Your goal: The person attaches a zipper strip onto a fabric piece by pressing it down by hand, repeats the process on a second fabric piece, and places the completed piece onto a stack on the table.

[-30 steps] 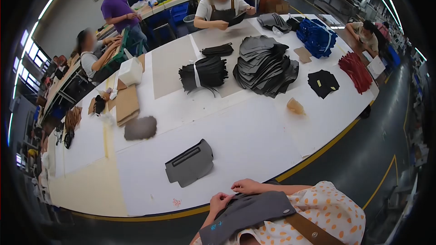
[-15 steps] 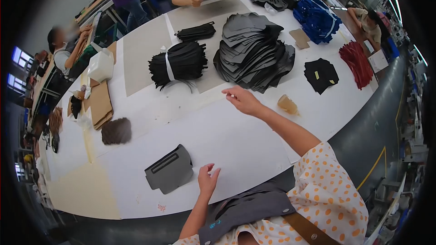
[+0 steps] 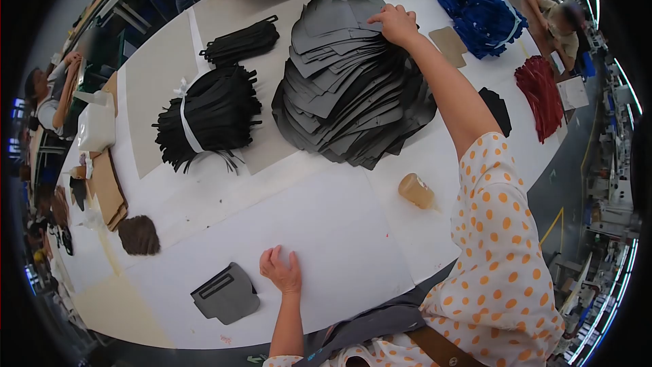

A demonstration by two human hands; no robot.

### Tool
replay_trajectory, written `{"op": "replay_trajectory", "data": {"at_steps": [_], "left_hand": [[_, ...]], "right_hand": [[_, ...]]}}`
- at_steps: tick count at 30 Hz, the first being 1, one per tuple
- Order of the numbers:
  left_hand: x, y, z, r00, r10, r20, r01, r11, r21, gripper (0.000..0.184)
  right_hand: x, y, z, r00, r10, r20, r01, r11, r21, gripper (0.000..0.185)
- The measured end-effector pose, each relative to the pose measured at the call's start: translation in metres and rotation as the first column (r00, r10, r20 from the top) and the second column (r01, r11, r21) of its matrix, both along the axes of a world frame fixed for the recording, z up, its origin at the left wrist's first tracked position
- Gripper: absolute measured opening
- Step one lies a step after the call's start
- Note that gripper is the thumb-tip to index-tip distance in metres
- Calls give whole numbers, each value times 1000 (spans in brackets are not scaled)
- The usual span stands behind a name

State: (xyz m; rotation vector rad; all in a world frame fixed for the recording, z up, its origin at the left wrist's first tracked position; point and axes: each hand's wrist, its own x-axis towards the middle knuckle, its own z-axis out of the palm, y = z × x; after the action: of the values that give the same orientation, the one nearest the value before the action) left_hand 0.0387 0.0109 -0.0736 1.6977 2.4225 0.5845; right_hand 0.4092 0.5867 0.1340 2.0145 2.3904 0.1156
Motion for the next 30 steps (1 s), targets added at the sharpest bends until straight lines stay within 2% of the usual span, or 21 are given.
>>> {"op": "replay_trajectory", "data": {"at_steps": [5, 9, 13, 15, 17, 19, 22, 24, 26, 27, 29, 30], "left_hand": [[-5, -5, 2, 996, -58, -61, 53, 996, -78, 53], [-15, -17, -12, 994, -96, -45, 88, 983, -161, 55], [-21, -31, -27, 994, -103, -41, 98, 989, -110, 56], [-16, -22, -12, 996, -90, -11, 89, 994, -56, 56], [7, 20, 58, 997, -80, 10, 80, 997, 13, 56], [-12, -16, -5, 994, -39, 100, 43, 998, -36, 56], [-14, -27, -19, 971, 49, 233, -29, 996, -88, 57], [-10, -18, 1, 976, 19, 217, -9, 999, -50, 58], [0, 4, 28, 994, -72, 80, 66, 995, 76, 59], [2, 8, 38, 996, -70, 60, 67, 997, 49, 60], [6, 17, 52, 997, -67, 24, 67, 998, 7, 61], [2, 12, 39, 995, -41, 89, 44, 998, -35, 62]], "right_hand": [[2, 29, -27, 997, 45, 55, -42, 998, -43, 47], [-2, 33, -32, 990, 112, 88, -106, 992, -60, 46], [-6, 26, -28, 990, 112, 82, -112, 994, 1, 50], [-5, 26, -27, 987, 130, 95, -129, 992, -11, 50], [-5, 26, -27, 986, 132, 98, -134, 991, 16, 50], [-2, 29, -31, 986, 135, 93, -140, 989, 48, 51], [4, 41, -41, 979, 175, 100, -184, 979, 90, 52], [6, 33, -42, 968, 212, 134, -226, 969, 100, 52], [-3, 19, -22, 985, 169, -17, -163, 968, 193, 52], [-9, 9, -9, 983, 154, -97, -126, 962, 244, 52], [-19, -26, 11, 966, 217, -144, -164, 937, 308, 52], [-23, -49, 18, 955, 246, -165, -180, 924, 337, 52]]}}
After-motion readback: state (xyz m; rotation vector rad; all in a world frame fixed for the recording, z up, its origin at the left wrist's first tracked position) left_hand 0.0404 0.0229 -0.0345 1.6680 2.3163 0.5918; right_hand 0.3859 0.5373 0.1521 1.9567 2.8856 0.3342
